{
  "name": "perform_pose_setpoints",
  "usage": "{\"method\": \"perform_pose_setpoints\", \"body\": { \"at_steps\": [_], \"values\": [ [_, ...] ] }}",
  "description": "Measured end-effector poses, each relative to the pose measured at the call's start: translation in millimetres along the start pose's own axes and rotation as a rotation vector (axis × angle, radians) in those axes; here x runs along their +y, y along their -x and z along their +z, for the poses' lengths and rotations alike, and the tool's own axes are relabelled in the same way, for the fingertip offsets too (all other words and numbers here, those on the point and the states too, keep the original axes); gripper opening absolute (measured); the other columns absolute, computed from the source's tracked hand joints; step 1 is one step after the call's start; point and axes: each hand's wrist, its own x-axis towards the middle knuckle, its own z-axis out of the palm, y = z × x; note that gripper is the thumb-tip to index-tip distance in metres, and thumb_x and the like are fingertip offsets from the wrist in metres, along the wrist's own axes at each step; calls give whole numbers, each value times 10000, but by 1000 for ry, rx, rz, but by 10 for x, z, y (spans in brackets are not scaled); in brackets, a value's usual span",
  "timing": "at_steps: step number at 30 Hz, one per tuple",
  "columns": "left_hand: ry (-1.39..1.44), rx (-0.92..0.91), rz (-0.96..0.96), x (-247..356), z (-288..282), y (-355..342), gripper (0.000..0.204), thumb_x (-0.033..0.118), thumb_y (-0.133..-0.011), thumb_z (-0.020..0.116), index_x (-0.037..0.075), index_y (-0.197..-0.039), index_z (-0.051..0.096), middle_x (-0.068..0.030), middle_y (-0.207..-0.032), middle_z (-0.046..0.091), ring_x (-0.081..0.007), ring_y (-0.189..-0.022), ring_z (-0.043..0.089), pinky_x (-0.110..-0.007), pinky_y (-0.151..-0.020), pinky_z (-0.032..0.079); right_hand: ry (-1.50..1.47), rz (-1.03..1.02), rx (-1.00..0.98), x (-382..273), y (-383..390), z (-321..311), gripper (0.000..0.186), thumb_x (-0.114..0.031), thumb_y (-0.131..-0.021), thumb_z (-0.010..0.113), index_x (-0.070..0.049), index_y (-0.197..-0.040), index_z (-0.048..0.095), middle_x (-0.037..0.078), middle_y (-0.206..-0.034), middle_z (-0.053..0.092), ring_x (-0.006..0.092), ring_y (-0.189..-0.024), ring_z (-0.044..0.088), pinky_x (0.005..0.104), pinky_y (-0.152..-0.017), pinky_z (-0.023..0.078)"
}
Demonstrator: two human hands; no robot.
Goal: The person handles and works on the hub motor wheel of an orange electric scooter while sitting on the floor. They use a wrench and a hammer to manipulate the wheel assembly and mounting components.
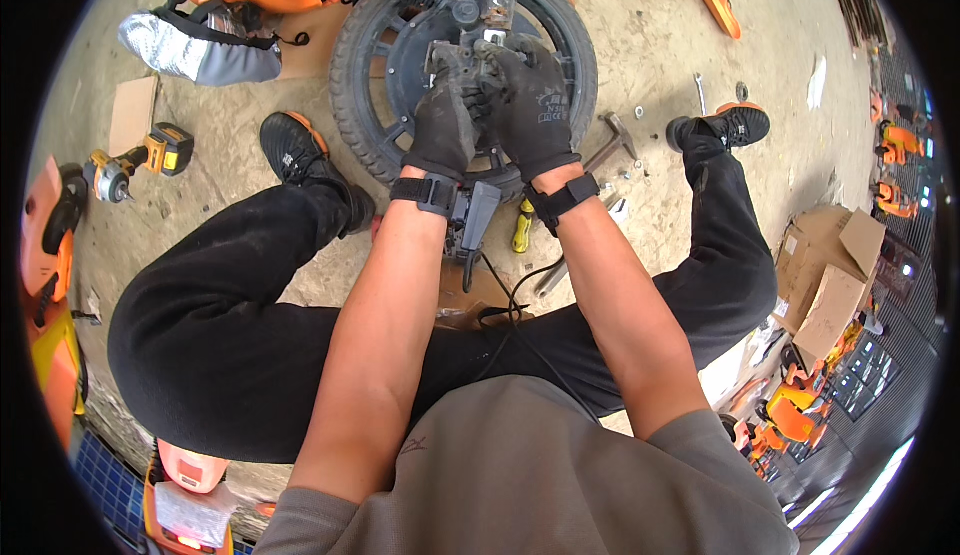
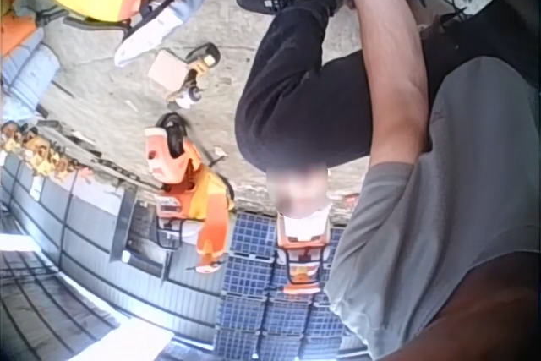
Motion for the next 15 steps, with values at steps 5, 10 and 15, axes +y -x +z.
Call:
{"method": "perform_pose_setpoints", "body": {
  "at_steps": [5, 10, 15],
  "values": [
    [6, 8, -17, -21, -77, -46, 625, 546, -956, 325, 16, -1220, 524, -153, -1146, 600, -263, -1011, 589, -378, -873, 487, 12, 30, 19, -32, 14, 33, 398, -45, -700, 612, -104, -1093, 624, 190, -1141, 544, 377, -1077, 497, 434, -949, 402],
    [-22, 11, -13, -20, -68, -27, 628, 552, -954, 324, 5, -1171, 544, -144, -1085, 613, -249, -961, 595, -382, -834, 497, -39, 60, 17, -13, 11, 33, 406, -73, -707, 639, -79, -1112, 607, 199, -1143, 540, 381, -1082, 493, 439, -955, 396],
    [19, -19, -40, -24, -126, -31, 583, 492, -972, 318, -20, -1181, 502, -170, -1058, 596, -270, -966, 586, -411, -823, 499, -99, 81, 16, 27, 19, -71, 545, -133, -684, 715, -31, -1188, 534, 210, -1128, 536, 397, -1080, 485, 442, -946, 398]
  ]
}}
